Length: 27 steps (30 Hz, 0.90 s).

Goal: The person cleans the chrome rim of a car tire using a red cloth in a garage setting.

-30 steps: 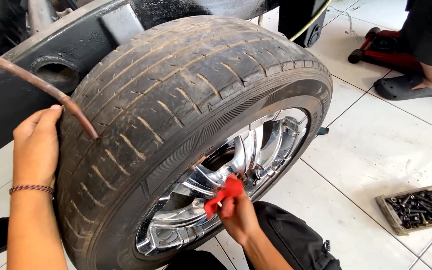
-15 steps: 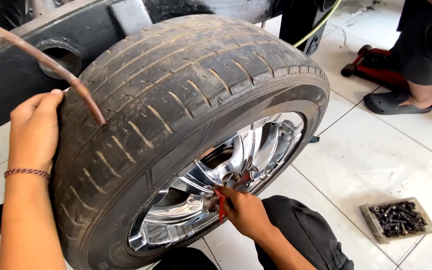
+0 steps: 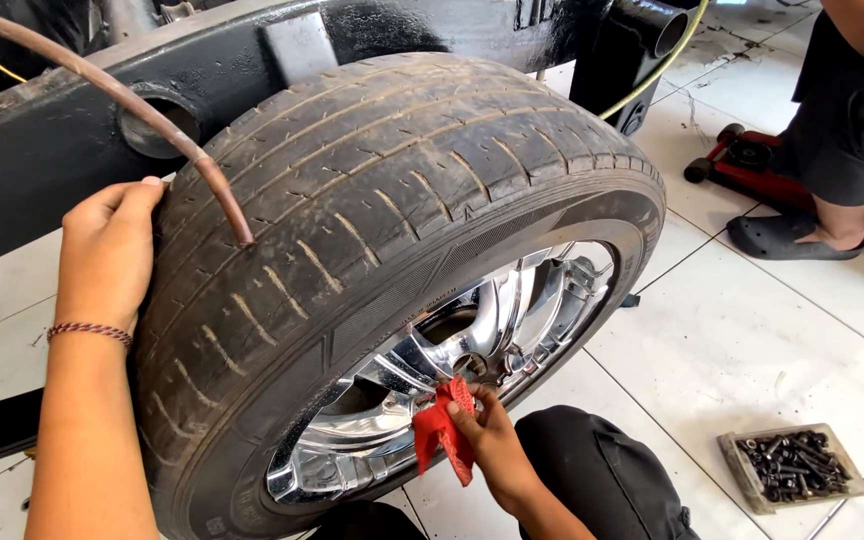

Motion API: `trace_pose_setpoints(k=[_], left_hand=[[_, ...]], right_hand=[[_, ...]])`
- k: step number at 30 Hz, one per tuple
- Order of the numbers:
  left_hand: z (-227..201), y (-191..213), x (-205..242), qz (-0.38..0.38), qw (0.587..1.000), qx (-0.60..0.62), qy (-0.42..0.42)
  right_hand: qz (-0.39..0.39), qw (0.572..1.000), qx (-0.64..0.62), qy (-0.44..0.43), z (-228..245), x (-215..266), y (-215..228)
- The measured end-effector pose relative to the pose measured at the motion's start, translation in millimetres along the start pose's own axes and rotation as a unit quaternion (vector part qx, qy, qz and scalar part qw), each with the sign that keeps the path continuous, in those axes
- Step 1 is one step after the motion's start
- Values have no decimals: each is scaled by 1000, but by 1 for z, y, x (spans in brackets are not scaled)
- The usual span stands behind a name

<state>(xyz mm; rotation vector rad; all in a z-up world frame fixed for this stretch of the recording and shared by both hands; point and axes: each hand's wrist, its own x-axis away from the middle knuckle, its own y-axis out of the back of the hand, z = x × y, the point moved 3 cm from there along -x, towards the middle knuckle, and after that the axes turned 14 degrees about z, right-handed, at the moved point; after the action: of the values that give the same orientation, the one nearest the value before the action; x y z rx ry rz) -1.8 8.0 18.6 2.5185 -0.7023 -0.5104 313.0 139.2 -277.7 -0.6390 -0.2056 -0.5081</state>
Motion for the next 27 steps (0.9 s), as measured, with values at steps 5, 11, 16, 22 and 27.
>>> trace_pose_setpoints(k=[5,11,16,22,27], left_hand=[[-1,1,-1,5,1000,-4,-10],[13,0,-10,28,999,13,-22],[28,3,-18,32,999,17,-13],[-6,-11,-4,38,999,19,30],[-2,-13,-4,52,997,50,26]], right_hand=[[-6,981,-194,-22,6,-4,-7],[31,932,-360,-30,-9,-37,8],[30,855,-518,-3,16,-31,3],[-26,788,-605,110,5,-33,36],[-67,908,-398,116,15,-7,36]])
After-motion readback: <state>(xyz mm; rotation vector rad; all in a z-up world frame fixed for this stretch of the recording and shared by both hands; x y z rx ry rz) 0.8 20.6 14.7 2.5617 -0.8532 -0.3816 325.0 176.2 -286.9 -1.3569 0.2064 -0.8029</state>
